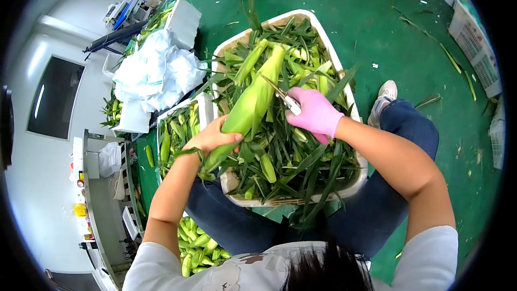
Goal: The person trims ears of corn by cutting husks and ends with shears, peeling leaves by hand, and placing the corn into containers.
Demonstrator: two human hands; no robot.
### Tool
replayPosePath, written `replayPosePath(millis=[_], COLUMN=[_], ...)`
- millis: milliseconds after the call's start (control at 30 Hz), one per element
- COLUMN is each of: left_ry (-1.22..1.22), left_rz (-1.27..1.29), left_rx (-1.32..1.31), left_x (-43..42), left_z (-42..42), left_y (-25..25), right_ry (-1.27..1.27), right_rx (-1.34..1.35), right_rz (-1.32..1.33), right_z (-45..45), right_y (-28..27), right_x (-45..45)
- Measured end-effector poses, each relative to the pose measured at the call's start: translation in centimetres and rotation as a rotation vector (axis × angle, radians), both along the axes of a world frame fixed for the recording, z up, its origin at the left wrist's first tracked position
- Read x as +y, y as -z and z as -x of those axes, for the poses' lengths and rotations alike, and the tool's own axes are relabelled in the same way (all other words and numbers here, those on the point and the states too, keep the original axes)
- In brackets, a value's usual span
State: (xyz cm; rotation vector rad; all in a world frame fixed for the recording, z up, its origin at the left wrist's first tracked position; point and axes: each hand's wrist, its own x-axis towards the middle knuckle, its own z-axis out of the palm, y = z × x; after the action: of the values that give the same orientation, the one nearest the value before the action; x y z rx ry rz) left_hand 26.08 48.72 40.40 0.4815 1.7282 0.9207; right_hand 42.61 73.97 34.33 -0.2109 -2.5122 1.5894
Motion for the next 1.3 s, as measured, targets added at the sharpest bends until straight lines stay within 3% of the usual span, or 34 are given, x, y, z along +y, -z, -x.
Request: replayPosePath(millis=[33,133,200,267,367,467,533,667,700,733,800,833,867,900,933,1067,1100,1133,1200,1233,1300], left_ry=[0.043,0.239,0.239,0.361,0.724,0.919,0.933,0.785,0.610,0.433,-0.198,-0.458,-0.587,-0.664,-0.617,-0.681,-0.646,-0.605,-0.370,-0.324,-0.214], left_rz=[0.036,-0.161,-0.017,0.101,-0.026,-0.083,-0.120,-0.234,-0.285,-0.337,-0.418,-0.513,-0.555,-0.587,-0.673,-0.560,-0.502,-0.443,-0.452,-0.330,-0.198], left_rx=[-0.001,0.612,0.855,1.196,1.491,1.657,1.637,1.582,1.669,1.749,1.252,0.674,0.354,0.078,-0.023,0.042,0.118,0.194,0.662,0.669,0.699], left_x=[-0.2,-0.3,-0.5,-0.3,0.4,2.3,3.2,3.1,2.2,1.0,-1.7,-0.9,-0.1,0.8,1.2,0.8,0.3,0.0,-1.1,-1.1,-1.3], left_z=[0.8,0.9,0.1,-0.4,1.3,0.9,0.2,-2.0,-2.6,-3.2,-4.6,-6.0,-6.7,-7.4,-7.7,-8.7,-8.8,-8.7,-7.6,-7.9,-8.2], left_y=[0.6,1.4,-0.2,-2.0,-3.8,-6.4,-7.8,-9.1,-8.2,-6.8,-1.2,0.4,1.5,2.0,2.3,2.3,1.7,1.4,3.0,1.6,0.0], right_ry=[0.020,0.014,0.086,0.123,0.145,0.087,-0.070,-0.144,-0.130,-0.122,-0.081,-0.172,-0.155,-0.201,-0.247,-0.201,-0.136,-0.155,-0.185,-0.183,-0.191], right_rx=[-0.124,-0.305,-0.310,-0.279,0.030,-0.084,-0.254,-0.174,-0.033,-0.120,-0.244,-0.153,-0.151,-0.167,-0.183,-0.312,-0.147,-0.192,-0.172,-0.107,0.020], right_rz=[0.432,0.733,0.950,0.613,-0.172,-0.350,0.121,0.557,0.577,0.738,0.988,0.909,0.843,0.702,0.561,0.170,0.109,0.099,-0.047,-0.185,-0.211], right_z=[0.1,-0.9,-1.3,-2.1,-2.4,-2.0,-1.8,-1.4,-1.3,-2.1,-3.2,-3.0,-3.3,-3.5,-3.5,-3.6,-3.7,-3.7,-3.7,-3.6,-3.6], right_y=[0.1,-1.4,-1.1,-2.7,-5.6,-5.8,-5.2,-3.2,-1.9,-3.5,-6.0,-4.3,-4.1,-3.3,-3.3,-5.9,-2.8,-4.7,-6.3,-6.0,-4.9], right_x=[-0.7,-1.0,-0.7,0.3,1.1,0.1,-0.9,-4.0,-4.7,-4.8,-5.2,-5.4,-6.1,-6.6,-7.0,-5.6,-5.0,-4.4,-3.6,-3.3,-3.3])
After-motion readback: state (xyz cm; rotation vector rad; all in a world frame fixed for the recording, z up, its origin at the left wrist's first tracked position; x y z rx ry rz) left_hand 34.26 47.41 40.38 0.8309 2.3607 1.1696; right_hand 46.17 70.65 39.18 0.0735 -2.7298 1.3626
